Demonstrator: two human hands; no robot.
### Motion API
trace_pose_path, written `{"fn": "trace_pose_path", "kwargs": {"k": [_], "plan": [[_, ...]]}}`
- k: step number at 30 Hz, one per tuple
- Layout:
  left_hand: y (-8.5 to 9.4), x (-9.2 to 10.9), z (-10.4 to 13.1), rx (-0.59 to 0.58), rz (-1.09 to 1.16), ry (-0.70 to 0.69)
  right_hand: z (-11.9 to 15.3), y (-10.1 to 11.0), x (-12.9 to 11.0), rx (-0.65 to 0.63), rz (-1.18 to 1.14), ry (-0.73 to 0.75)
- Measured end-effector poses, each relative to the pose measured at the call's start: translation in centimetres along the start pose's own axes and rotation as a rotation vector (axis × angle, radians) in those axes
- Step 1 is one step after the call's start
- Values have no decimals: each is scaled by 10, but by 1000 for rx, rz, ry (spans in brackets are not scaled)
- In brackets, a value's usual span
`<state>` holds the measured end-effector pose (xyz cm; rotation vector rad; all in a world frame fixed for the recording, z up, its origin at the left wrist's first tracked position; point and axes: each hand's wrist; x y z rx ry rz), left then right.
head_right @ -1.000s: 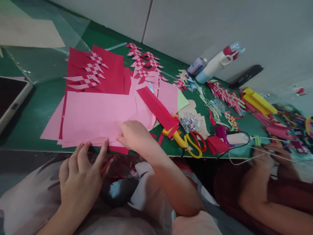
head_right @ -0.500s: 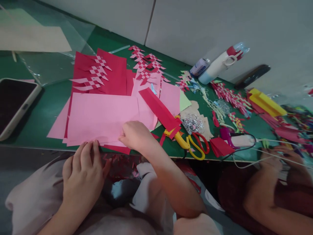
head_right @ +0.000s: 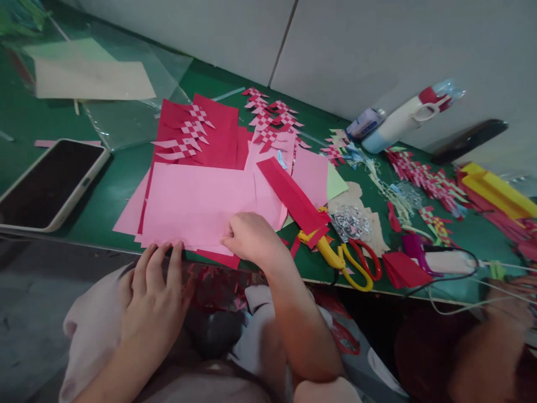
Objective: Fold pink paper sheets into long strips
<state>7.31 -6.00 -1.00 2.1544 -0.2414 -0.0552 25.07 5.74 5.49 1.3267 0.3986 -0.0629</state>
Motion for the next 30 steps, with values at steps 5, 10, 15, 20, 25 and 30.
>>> {"fn": "trace_pose_path", "kwargs": {"k": [5,10,15,20,25,30], "plan": [[3,-4,1,-57,-1,86,-2,0,-1,-29,25,6],[1,2,3,-50,30,112,-2,0,-1,-23,1,1],[-6,24,2,-35,88,54,-1,2,-3,-33,-19,-14],[-10,38,-2,12,109,-118,0,1,-1,17,-79,10],[-9,37,-6,37,55,-173,12,8,13,37,-183,-35],[-9,38,-8,23,57,-176,24,13,29,101,-173,-121]]}}
Point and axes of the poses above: each hand's wrist, its own z-axis away from the middle knuckle, its own y-axis out of the back of the hand, x = y × z, and after that the axes turned 15 degrees about x, right-handed
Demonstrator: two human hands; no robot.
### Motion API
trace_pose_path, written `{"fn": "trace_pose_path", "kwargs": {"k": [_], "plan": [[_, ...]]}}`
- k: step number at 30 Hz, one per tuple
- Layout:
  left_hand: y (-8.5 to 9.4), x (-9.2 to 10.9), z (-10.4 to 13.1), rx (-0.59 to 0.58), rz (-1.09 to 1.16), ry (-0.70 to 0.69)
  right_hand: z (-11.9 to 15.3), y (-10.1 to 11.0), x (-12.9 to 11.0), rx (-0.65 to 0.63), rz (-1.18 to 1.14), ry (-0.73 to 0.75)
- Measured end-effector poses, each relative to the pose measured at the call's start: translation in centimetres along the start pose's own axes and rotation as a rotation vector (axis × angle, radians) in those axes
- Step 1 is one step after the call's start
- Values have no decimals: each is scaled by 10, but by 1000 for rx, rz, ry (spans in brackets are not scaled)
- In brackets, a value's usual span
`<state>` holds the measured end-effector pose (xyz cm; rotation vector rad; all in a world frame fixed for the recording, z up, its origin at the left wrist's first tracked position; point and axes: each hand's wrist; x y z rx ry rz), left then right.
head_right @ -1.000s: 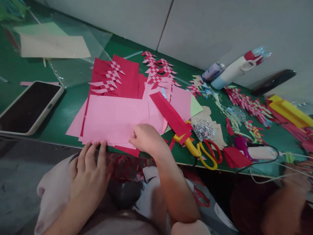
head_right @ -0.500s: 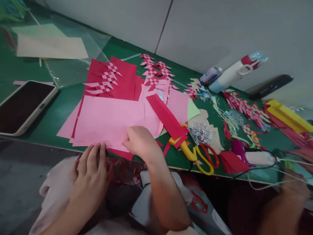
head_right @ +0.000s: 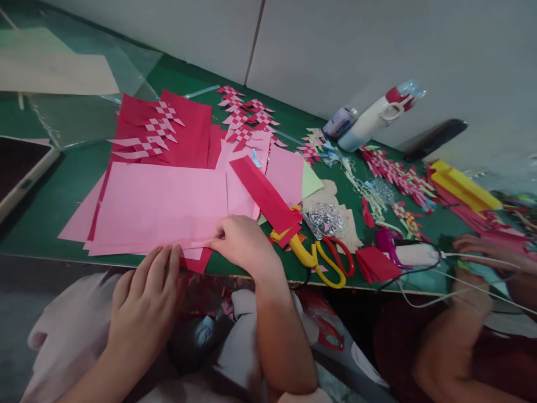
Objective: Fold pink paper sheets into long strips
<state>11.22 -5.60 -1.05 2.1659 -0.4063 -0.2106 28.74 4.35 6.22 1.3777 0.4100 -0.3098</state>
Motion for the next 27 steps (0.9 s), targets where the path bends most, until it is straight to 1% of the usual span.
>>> {"fn": "trace_pose_path", "kwargs": {"k": [3,11,21,27], "plan": [[0,1,1,-24,-3,7,2,-1,3,5,23,-2],[1,2,3,-55,-51,-18,2,-9,1,32,113,37],[2,2,-2,-73,-110,-82,1,-6,-7,14,191,28],[7,7,-9,-89,-149,-112,0,-5,-6,12,197,39]]}}
Point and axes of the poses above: each hand's wrist, its own z-axis away from the middle knuckle, its own y-axis out of the back of the hand, x = y × z, and after that the axes turned 15 degrees about x, right-handed
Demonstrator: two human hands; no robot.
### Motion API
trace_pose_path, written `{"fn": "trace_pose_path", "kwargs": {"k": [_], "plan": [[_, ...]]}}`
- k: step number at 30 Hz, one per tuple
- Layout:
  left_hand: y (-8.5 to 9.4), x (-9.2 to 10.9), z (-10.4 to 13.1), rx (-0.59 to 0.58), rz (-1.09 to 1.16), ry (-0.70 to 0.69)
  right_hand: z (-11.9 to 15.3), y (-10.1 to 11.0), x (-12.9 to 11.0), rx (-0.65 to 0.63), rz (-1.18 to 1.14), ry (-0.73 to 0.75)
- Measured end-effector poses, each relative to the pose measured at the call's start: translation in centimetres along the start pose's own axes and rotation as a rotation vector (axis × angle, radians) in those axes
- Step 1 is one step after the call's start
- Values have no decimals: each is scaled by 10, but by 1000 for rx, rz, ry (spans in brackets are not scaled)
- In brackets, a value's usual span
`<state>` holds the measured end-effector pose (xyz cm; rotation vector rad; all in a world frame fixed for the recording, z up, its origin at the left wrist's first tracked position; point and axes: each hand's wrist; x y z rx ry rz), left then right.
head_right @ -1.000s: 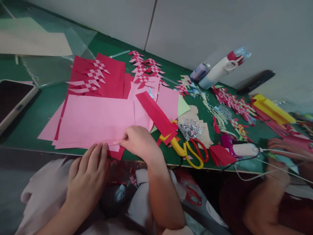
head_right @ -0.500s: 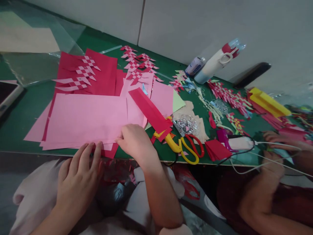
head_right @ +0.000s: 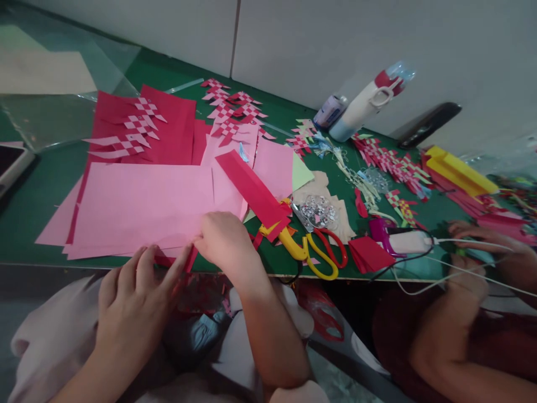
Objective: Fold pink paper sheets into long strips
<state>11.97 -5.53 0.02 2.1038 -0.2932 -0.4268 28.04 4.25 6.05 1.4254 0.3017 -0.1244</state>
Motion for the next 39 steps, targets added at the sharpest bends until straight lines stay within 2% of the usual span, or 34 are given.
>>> {"fn": "trace_pose_path", "kwargs": {"k": [4,8,11,18,22,33,39], "plan": [[2,-2,2,-12,62,45,2,-4,2,30,-13,38],[-4,-8,6,57,170,91,5,-11,-3,62,-65,88],[-7,-11,7,86,194,69,7,-13,-4,85,-136,121],[-2,-8,4,61,117,0,14,-4,13,33,-251,39],[-1,-5,5,42,98,3,15,-7,14,63,-215,31],[-3,2,8,-8,101,75,14,-7,3,44,-101,-6],[-2,2,4,13,85,29,12,-8,1,60,-86,-16]]}}
Point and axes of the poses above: each hand's wrist, its own z-axis away from the middle knuckle, its own y-axis out of the back of the hand, x = y × z, and after that the axes turned 15 degrees about x, right-handed
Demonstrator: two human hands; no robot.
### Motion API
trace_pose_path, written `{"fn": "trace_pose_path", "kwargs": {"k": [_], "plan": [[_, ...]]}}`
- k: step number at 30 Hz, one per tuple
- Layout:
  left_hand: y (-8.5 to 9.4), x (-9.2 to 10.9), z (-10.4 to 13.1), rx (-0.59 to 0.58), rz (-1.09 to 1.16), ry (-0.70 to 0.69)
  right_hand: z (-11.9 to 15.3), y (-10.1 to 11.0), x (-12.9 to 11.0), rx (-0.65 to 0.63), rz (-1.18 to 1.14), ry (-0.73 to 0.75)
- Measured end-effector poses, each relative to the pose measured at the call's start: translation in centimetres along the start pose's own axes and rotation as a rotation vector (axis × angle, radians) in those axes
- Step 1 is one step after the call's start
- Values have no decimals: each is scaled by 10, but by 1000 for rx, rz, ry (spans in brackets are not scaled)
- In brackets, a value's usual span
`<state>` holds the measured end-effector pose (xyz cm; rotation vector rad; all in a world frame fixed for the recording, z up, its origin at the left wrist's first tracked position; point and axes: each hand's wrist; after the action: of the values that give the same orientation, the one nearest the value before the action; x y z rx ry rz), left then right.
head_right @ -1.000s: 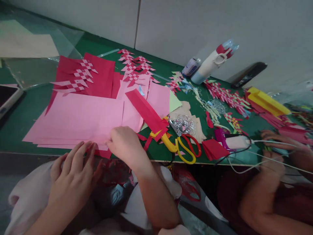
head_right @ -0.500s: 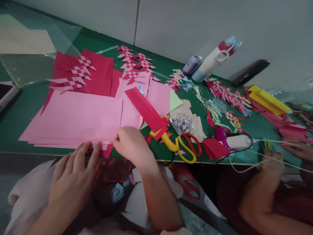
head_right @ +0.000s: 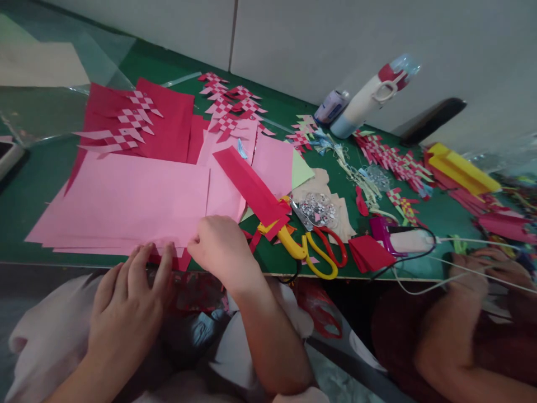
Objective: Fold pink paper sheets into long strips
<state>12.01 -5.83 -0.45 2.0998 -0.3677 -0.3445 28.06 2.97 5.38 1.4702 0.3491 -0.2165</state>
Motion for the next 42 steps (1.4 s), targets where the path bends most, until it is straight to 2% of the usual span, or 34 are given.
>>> {"fn": "trace_pose_path", "kwargs": {"k": [7,13,20,29,42], "plan": [[4,-3,-3,-22,17,-9,-1,0,-3,-16,3,-5],[1,-5,2,-52,115,53,-1,5,9,-52,-106,15],[-7,0,3,-20,152,-27,3,18,18,-99,-209,-48],[-7,1,5,-23,90,-24,7,6,15,21,-99,10],[-4,3,-1,-6,57,-72,3,3,3,-2,29,-52]]}}
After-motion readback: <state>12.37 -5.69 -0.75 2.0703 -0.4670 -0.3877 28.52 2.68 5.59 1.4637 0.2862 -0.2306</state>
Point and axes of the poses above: each hand's wrist, its own z-axis away from the middle knuckle, its own y-axis out of the back of the hand, x = y × z, and after that the axes turned 15 degrees about x, right-handed
